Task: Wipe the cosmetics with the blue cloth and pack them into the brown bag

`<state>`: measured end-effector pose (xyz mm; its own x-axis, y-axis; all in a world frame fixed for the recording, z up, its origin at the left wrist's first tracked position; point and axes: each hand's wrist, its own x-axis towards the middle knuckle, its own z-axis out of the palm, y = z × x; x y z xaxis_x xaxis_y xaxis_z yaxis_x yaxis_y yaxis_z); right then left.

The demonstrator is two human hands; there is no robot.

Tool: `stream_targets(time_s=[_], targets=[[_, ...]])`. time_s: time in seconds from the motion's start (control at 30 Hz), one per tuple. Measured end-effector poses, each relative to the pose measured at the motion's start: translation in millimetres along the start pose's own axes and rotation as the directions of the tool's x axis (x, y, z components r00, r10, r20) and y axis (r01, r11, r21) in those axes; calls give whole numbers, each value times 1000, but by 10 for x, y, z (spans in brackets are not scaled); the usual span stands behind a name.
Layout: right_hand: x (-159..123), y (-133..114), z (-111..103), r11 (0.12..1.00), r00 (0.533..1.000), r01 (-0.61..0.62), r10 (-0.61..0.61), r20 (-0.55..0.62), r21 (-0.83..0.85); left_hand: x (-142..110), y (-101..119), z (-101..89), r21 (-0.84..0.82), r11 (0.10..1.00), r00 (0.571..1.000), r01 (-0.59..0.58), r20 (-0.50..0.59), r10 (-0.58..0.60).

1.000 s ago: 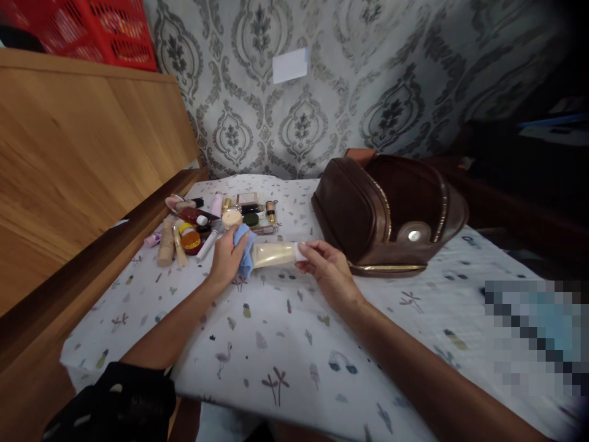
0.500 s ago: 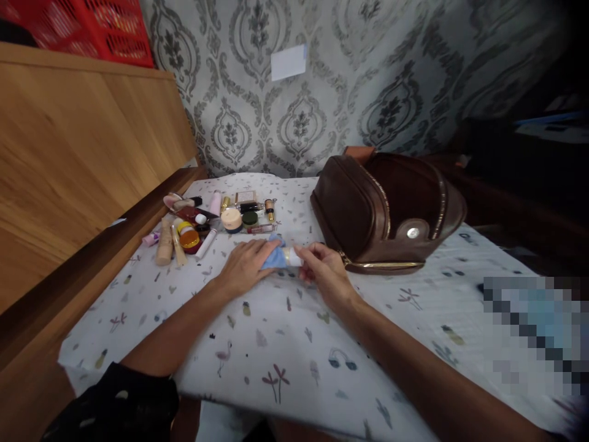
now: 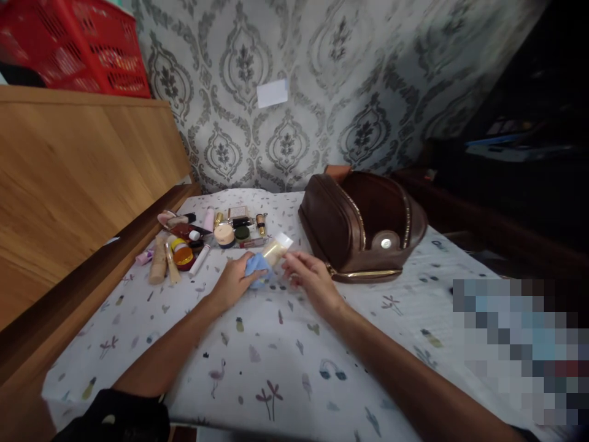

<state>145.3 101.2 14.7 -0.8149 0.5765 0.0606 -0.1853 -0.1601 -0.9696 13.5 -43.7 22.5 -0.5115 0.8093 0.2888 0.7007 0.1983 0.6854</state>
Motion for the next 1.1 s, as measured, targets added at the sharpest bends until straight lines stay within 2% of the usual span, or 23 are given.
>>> stream_targets(time_s=[0.1, 0.17, 0.4, 0.53, 0.63, 0.73, 0.83, 0.97, 1.03, 1.1], targets=[[-11, 57, 42, 994, 988, 24, -7, 154, -107, -31, 56, 82, -236, 971, 999, 34, 10, -33], [-16, 90, 58, 992, 979, 39, -14, 203, -119, -49, 72, 135, -293, 955, 999, 52, 17, -49], [-51, 58, 67, 996, 987, 89, -87, 138, -8, -38, 121, 168, -322, 944, 995, 73, 83, -49], [-32, 3, 48, 985, 994, 107, -111, 22, 136, -29, 143, 147, -229, 972, 994, 53, 109, -28], [-8, -37, 6, 976, 997, 70, -63, -41, 207, -25, 136, 76, -33, 998, 993, 45, 107, -42], [3, -49, -29, 978, 996, 62, -50, -68, 198, -6, 121, -68, 212, 977, 987, 32, 145, -64], [-4, -48, -31, 981, 993, 104, -92, -77, 163, 34, 151, -215, 302, 953, 983, -14, 181, -43], [-48, -116, -3, 977, 987, 158, -157, -18, 146, 98, 378, -251, 219, 973, 992, -74, 120, 48], [-90, -193, -7, 973, 980, 194, -198, 20, 127, 133, 542, -176, 92, 992, 994, -91, 73, 84], [-148, -296, -46, 963, 964, 259, -262, 35, 78, 182, 687, -61, -108, 993, 997, -57, 46, 63]])
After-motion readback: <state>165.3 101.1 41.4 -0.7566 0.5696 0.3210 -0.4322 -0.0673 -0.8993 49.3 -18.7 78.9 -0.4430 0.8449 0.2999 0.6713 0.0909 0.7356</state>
